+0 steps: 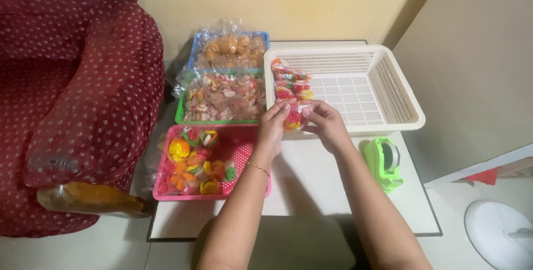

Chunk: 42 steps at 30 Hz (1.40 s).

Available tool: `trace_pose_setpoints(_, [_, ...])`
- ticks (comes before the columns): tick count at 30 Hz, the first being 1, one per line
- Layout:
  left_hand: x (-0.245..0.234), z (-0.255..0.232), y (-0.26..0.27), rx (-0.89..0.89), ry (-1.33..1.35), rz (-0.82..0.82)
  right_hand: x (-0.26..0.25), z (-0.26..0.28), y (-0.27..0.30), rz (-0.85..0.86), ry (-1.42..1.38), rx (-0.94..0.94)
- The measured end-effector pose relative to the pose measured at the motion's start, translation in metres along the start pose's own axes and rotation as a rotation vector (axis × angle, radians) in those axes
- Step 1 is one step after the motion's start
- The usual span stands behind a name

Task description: Sorting small candies from trays into individual plastic bags and sealing them using a manual bag sealer.

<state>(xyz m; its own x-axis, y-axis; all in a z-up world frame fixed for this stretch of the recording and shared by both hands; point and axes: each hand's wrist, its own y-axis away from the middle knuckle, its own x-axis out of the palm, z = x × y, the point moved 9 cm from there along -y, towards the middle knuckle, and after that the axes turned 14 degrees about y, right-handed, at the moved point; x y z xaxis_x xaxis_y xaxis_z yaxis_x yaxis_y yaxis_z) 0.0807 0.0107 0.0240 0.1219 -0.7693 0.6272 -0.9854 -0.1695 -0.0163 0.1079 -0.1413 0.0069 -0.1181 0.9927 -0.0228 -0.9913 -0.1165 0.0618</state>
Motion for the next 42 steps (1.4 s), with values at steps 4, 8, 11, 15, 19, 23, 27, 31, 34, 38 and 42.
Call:
trace_pose_setpoints(4, [0.006, 0.008, 0.006, -0.256, -0.057, -0.014, -0.001, -0.004, -0.004, -0.012, -0.003, 0.006])
trace_pose_setpoints(8, [-0.003, 0.023, -0.003, -0.172, 0.016, -0.008, 0.001, 0.004, 0.002, -0.009, 0.005, 0.002])
trace_pose_setpoints(11, [-0.005, 0.027, -0.006, -0.157, 0.031, -0.006, 0.005, 0.016, 0.009, -0.006, -0.021, 0.010])
trace_pose_setpoints(15, [-0.005, 0.028, -0.007, -0.173, 0.056, -0.001, 0.002, 0.007, 0.002, 0.001, -0.063, 0.011])
trace_pose_setpoints(19, [-0.010, 0.037, -0.012, -0.186, 0.079, -0.003, -0.002, 0.011, 0.004, 0.010, -0.067, 0.036])
trace_pose_setpoints(23, [-0.009, 0.041, -0.014, -0.198, 0.135, -0.004, -0.011, 0.017, 0.000, 0.047, 0.039, 0.073])
trace_pose_setpoints(27, [-0.008, 0.048, -0.014, -0.204, 0.174, 0.014, -0.053, 0.019, -0.005, 0.028, 0.166, 0.119])
trace_pose_setpoints(31, [-0.007, 0.051, -0.014, -0.216, 0.127, 0.036, -0.122, 0.007, 0.007, -0.054, 0.257, 0.101])
trace_pose_setpoints(34, [-0.006, 0.052, -0.012, -0.242, 0.112, 0.034, -0.193, -0.036, 0.025, -0.245, 0.359, 0.169])
trace_pose_setpoints(38, [0.002, 0.051, -0.006, -0.269, 0.121, 0.042, -0.298, -0.135, 0.058, -0.474, 0.601, 0.336])
trace_pose_setpoints(42, [0.014, 0.045, 0.001, -0.278, 0.062, 0.063, -0.345, -0.200, 0.097, -0.582, 0.756, 0.519])
